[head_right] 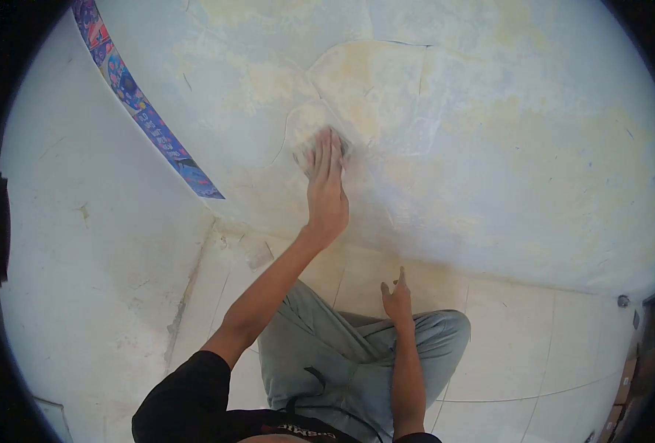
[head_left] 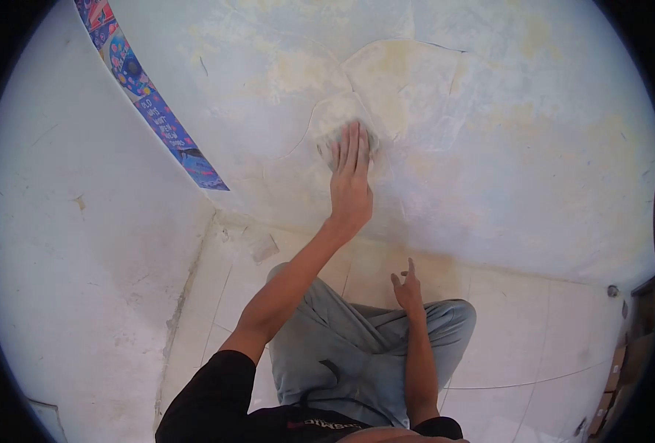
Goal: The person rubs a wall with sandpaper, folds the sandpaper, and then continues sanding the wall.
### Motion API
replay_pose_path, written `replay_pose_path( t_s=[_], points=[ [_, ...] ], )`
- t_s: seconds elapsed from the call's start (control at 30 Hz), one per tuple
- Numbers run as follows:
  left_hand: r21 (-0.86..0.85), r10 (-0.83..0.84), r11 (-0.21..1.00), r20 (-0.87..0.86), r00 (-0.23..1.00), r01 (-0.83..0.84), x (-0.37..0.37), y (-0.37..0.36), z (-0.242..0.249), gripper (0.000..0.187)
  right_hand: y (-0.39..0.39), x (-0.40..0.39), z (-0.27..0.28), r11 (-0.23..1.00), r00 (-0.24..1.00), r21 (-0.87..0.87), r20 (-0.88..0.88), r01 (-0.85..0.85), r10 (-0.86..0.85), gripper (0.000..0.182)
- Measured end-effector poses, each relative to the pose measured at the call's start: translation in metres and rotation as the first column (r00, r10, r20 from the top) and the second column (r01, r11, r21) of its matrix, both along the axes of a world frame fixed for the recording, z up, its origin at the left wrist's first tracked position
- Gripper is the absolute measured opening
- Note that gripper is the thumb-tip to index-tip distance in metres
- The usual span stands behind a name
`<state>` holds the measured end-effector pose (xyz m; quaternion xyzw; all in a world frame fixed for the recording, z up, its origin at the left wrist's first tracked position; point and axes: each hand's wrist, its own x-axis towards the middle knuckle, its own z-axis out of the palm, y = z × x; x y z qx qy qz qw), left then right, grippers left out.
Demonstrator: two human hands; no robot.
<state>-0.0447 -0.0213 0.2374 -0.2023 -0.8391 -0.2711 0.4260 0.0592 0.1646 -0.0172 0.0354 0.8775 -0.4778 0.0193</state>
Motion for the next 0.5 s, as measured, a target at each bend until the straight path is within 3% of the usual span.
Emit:
replay_pose_path(
  t_s=[0.1,0.3,0.4,0.5],
  points=[
    [0.060,-0.025,0.998,-0.065,0.998,0.029,-0.009,0.006,0.032,0.061,0.000,0.002,0.001,1.000,1.000,-0.001,0.010,-0.007,0.007,0.078],
    [-0.081,0.011,0.997,0.040,0.999,-0.008,0.008,0.000,0.001,0.059,-0.002,0.003,-0.001,1.000,1.000,0.016,0.003,-0.005,0.005,0.078],
    [0.028,0.010,1.000,-0.096,0.995,-0.007,-0.008,0.007,0.033,0.068,0.000,0.002,-0.003,1.000,1.000,0.000,-0.015,-0.010,0.010,0.078],
    [0.005,0.022,1.000,-0.056,0.998,-0.022,0.000,0.013,0.034,0.067,-0.001,0.003,-0.005,1.000,1.000,0.001,-0.015,-0.016,0.016,0.078]
  ],
)
